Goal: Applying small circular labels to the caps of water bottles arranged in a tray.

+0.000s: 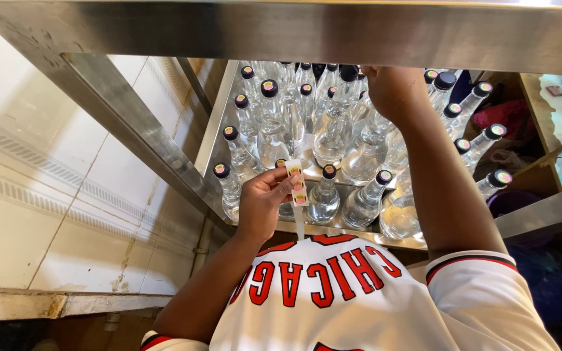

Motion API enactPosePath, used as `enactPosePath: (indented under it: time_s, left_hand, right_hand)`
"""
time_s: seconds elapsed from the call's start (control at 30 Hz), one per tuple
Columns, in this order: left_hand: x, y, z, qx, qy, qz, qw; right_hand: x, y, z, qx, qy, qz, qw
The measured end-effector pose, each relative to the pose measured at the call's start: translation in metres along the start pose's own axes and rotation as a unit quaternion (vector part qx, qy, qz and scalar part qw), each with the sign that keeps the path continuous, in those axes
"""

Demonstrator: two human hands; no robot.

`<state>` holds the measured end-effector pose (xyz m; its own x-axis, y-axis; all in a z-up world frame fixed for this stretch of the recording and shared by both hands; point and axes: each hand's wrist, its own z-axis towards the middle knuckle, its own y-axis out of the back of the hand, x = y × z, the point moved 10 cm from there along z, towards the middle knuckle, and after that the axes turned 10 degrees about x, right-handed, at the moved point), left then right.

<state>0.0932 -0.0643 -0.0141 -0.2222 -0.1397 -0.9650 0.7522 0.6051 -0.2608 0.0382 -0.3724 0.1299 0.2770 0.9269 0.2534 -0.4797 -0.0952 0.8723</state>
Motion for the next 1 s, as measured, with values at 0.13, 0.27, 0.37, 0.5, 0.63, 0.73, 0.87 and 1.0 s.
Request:
enactPosePath:
  time_s: [0.13,0.27,0.37,0.5,0.63,0.73,0.87,1.0]
  left_hand:
    - [-0.005,-0.001,-0.002,-0.002,0.003,-0.007,1.0]
    - [-0.009,-0.002,-0.001,0.0,-0.009,-0.016,1.0]
    - [-0.006,-0.001,0.0,-0.009,-0.001,-0.003,1.0]
    - [-0.007,-0.001,0.002,-0.005,-0.015,-0.007,1.0]
    - [-0.005,0.0,0.004,-0.015,-0.019,-0.023,0.999]
    - [-0.006,-0.004,0.005,-0.015,-0.011,-0.035,0.999]
    - [-0.003,-0.016,0.008,0.017,-0.004,-0.064,0.998]
    - [-0.005,-0.027,0.01,0.032,0.004,-0.071,0.997]
  right_hand:
    - [-0.001,-0.014,0.0,0.057,-0.049,0.01,0.997]
    - [-0.003,-0.017,-0.001,0.039,-0.013,-0.004,0.999]
    - [0.031,0.005,-0.008,-0.03,0.095,-0.023,0.995]
    - [0.035,0.008,-0.01,-0.011,0.075,0.0,0.997]
    - [0.041,0.009,-0.015,0.03,0.035,0.001,0.999]
    - [0.052,0.011,-0.018,0.062,0.027,0.011,0.998]
    - [0.028,-0.003,-0.019,0.123,-0.067,0.057,0.989]
    - [0.017,0.001,-0.02,0.09,-0.047,0.107,0.989]
